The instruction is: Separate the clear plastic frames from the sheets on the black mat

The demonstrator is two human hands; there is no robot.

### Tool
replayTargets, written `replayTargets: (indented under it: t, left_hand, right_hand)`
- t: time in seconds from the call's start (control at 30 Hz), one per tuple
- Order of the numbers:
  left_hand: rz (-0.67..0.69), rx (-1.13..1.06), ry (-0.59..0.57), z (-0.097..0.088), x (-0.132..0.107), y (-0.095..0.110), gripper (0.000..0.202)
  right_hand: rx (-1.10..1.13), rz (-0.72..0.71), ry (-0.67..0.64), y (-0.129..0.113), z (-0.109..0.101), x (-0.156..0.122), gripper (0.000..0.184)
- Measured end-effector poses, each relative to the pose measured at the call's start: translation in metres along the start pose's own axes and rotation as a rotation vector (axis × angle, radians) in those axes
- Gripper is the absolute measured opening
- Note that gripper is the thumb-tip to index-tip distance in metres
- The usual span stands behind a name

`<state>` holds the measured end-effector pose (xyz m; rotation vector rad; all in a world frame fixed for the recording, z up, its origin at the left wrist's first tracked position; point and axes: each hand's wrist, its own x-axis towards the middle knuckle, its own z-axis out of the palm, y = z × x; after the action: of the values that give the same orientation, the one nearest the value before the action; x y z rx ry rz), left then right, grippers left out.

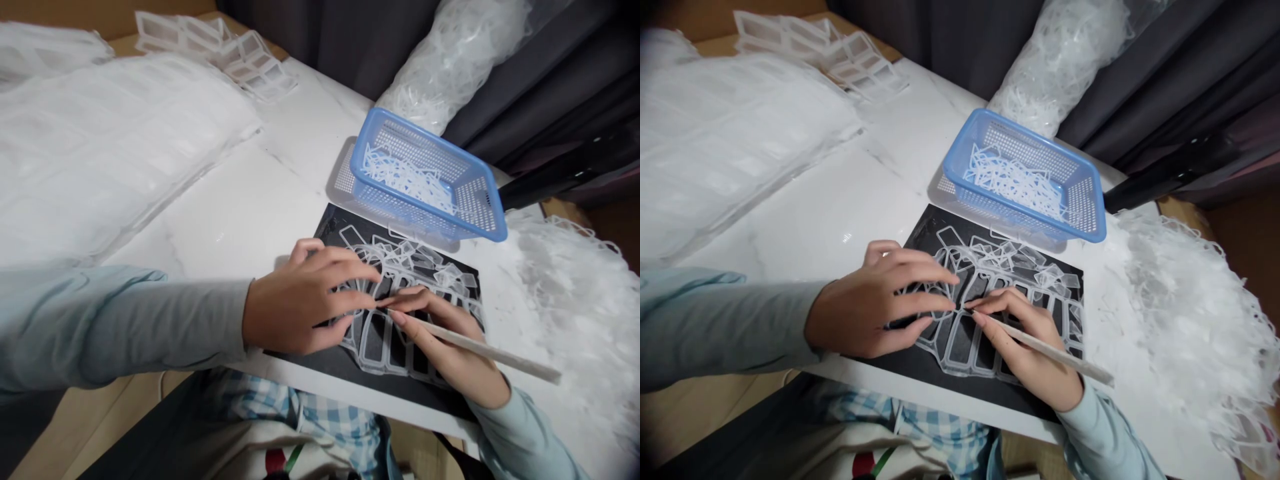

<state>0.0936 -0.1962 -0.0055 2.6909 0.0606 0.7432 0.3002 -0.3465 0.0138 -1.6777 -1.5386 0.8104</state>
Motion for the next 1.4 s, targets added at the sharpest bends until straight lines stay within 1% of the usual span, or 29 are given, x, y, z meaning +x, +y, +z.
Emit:
replayTargets:
  t: [0.07, 0.13, 0.27, 0.43, 0.57, 0.73, 0.93, 1.23, 1.33, 1.4]
  left_hand:
    - [0.105, -0.057, -0.061, 0.003, -0.002, -0.002, 0.026]
    - [0.15, -0.092, -0.105, 0.007, -0.004, -0.004, 0.028]
    - [0.136, -0.112, -0.136, 0.01, -0.006, -0.007, 0.033]
    - [0.14, -0.106, -0.133, 0.009, -0.006, -0.007, 0.028]
    - [0.157, -0.095, -0.13, 0.008, -0.005, -0.007, 0.028]
    - [0.152, -0.087, -0.138, 0.008, -0.005, -0.006, 0.028]
    - [0.184, -0.077, -0.126, 0.008, -0.005, -0.007, 0.026]
    - [0.16, -0.084, -0.151, 0.006, -0.004, -0.006, 0.024]
    - [0.156, -0.098, -0.166, 0.006, -0.004, -0.006, 0.022]
    - [0.158, -0.107, -0.171, 0.006, -0.004, -0.005, 0.021]
  right_hand:
    - [-0.004, -0.006, -0.001, 0.0, 0.001, 0.0, 0.004]
    - [-0.025, -0.016, 0.005, 0.001, 0.002, 0.0, 0.005]
    - [-0.141, -0.089, 0.015, 0.0, 0.006, -0.001, 0.008]
    - [-0.328, -0.297, 0.028, -0.004, 0.009, 0.0, 0.011]
    - [-0.346, -0.365, 0.038, -0.005, 0.008, 0.001, 0.014]
    - [-0.341, -0.366, 0.046, -0.005, 0.007, 0.001, 0.013]
    - [-0.352, -0.34, 0.062, -0.006, 0.006, 0.0, 0.014]
    - [-0.369, -0.332, 0.058, -0.007, 0.009, 0.001, 0.014]
    - [-0.417, -0.346, 0.053, -0.007, 0.011, 0.0, 0.015]
    - [-0.494, -0.389, 0.065, -0.007, 0.013, -0.001, 0.015]
